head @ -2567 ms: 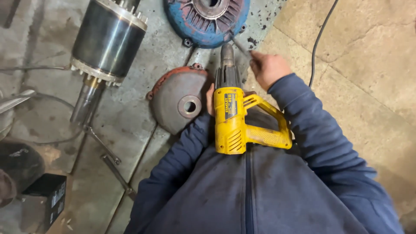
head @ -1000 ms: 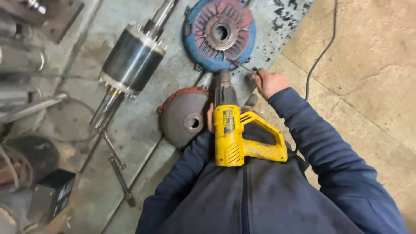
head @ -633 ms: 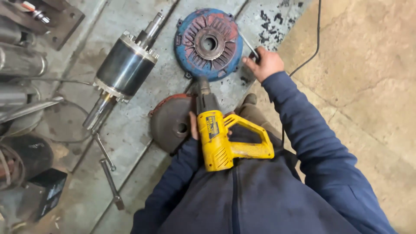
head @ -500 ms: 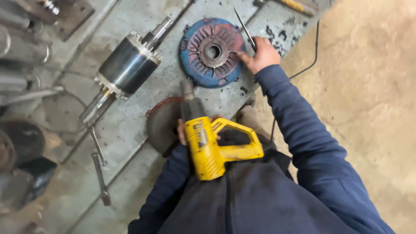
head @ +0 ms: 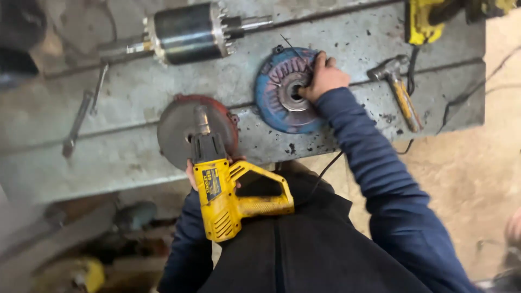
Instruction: The person uses a yellow heat gun to apply heat to a blue circular metal component resting on a workbench. They then use a metal scraper to remove debris and residue from the heated surface. The person repeats this process of heating and scraping to clean the part.
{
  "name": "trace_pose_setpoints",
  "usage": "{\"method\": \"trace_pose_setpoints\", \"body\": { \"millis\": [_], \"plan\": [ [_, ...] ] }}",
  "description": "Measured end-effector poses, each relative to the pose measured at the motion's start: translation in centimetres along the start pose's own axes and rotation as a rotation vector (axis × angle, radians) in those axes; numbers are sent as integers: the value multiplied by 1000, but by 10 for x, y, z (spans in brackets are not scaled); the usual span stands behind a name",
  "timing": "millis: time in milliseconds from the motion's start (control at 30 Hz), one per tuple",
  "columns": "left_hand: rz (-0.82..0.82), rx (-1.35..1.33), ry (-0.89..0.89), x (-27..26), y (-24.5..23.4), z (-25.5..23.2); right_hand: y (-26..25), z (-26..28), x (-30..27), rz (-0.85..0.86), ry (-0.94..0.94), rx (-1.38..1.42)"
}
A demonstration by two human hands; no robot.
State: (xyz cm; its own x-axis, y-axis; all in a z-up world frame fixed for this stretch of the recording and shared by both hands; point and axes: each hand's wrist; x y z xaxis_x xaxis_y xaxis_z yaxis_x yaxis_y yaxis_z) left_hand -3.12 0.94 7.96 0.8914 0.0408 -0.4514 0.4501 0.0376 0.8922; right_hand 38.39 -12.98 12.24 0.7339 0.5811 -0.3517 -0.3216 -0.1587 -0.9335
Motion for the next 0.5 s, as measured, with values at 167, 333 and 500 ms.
{"method": "trace_pose_setpoints", "body": {
  "millis": [167,333,500],
  "plan": [
    [-71,-82,109,-22,-24,56,-39,-10,45,1,-679,-252],
    [-195,-103,-91,-6,-33,66,-53,34,67,-7,-1280,-533],
    [-325,-52,-278,17,-15,45,-27,-41,64,-183,-1004,1]
  ]
}}
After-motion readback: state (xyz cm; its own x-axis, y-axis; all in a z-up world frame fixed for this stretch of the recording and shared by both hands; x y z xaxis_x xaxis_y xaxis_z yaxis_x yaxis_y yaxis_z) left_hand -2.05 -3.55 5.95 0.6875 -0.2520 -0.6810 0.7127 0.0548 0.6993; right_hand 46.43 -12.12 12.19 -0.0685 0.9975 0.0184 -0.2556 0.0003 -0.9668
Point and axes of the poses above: each hand's wrist, its own x-axis towards the middle knuckle, its own y-axis out of the palm, z = x × y, and after that the axes turned 7 degrees about -x, right-handed
